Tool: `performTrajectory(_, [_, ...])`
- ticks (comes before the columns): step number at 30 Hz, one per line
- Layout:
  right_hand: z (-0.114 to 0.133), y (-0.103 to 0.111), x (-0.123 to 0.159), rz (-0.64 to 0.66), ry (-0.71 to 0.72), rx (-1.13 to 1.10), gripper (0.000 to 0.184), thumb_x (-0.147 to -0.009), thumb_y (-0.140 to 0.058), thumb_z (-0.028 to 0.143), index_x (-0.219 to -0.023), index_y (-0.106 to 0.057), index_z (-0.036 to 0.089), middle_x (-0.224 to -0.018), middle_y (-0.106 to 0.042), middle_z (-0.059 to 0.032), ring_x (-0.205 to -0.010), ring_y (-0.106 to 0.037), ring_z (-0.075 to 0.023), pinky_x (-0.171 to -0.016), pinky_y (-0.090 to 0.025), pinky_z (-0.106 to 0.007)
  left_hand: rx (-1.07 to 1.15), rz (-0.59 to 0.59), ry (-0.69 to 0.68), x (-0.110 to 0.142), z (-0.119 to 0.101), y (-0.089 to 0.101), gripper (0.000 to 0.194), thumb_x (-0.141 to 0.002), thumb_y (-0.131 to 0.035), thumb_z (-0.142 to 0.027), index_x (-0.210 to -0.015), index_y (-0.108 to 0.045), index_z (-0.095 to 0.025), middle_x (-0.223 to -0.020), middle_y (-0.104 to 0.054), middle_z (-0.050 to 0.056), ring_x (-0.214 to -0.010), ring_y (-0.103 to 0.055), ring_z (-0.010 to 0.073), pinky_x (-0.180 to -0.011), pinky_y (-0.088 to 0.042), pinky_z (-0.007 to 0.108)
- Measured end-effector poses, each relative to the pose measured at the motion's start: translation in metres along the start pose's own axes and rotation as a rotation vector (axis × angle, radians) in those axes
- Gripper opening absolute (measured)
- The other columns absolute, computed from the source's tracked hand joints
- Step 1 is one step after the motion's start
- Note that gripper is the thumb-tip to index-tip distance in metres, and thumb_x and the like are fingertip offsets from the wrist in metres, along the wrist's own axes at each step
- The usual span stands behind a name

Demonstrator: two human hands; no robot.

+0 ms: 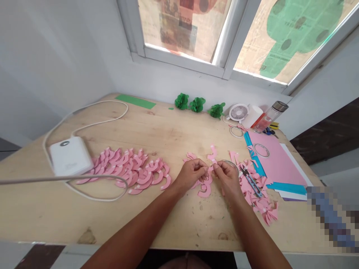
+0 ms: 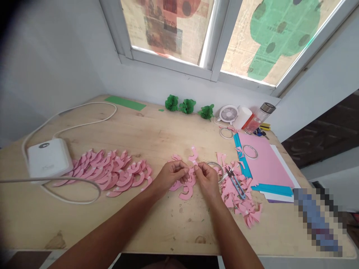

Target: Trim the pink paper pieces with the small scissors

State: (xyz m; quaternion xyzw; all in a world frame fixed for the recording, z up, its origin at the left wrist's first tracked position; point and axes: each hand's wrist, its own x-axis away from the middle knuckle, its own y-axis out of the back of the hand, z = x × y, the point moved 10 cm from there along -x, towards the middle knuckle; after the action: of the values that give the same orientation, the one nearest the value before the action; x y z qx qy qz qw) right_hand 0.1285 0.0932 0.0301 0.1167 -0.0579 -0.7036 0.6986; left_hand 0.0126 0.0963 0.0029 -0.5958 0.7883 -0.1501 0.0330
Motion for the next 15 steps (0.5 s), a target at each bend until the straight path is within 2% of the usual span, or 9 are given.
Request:
performTrajectory(6, [0.001,0.0,0.0,0.009,0.018,0.011,0.028,-0.077,-0.054,0.04,-0.062,-0.054,0.017,-0.055,-0.048,0.0023,-0.05,-0.042,-0.0098,-0.046,-0.034,-0.02,-0.01,-0.038,-0.007,-0.001,-0.001,0.002,0.016,-0.067,-0.062,-0.027,-0.074,-0.058,-0.013,-0.059,-0.061,0.001,-0.052,-0.056,0.0104,-0.052,-0.045,0.022])
performTrajectory(11, [-0.007,-0.004,0.0,0.04,-0.004,0.03,0.03,-0.076,-0.054,0.045,-0.068,-0.057,0.016,-0.057,-0.051,0.0014,-0.049,-0.044,-0.0107,-0.044,-0.033,-0.021,-0.033,-0.163,-0.049,-0.002,-0.006,0.015,0.026,-0.064,-0.066,-0.029,-0.084,-0.059,-0.013,-0.071,-0.064,0.003,-0.064,-0.06,0.0137,-0.055,-0.047,0.024])
performTrajectory(15, [0.0,-0.006,0.002,0.033,0.064,0.192,0.027,-0.076,-0.054,0.041,-0.064,-0.057,0.016,-0.052,-0.046,0.0031,-0.047,-0.04,-0.0097,-0.043,-0.03,-0.021,0.011,-0.183,-0.081,-0.002,-0.01,0.017,0.038,-0.064,-0.067,-0.028,-0.097,-0.055,-0.014,-0.073,-0.063,0.002,-0.065,-0.06,0.0135,-0.059,-0.048,0.025])
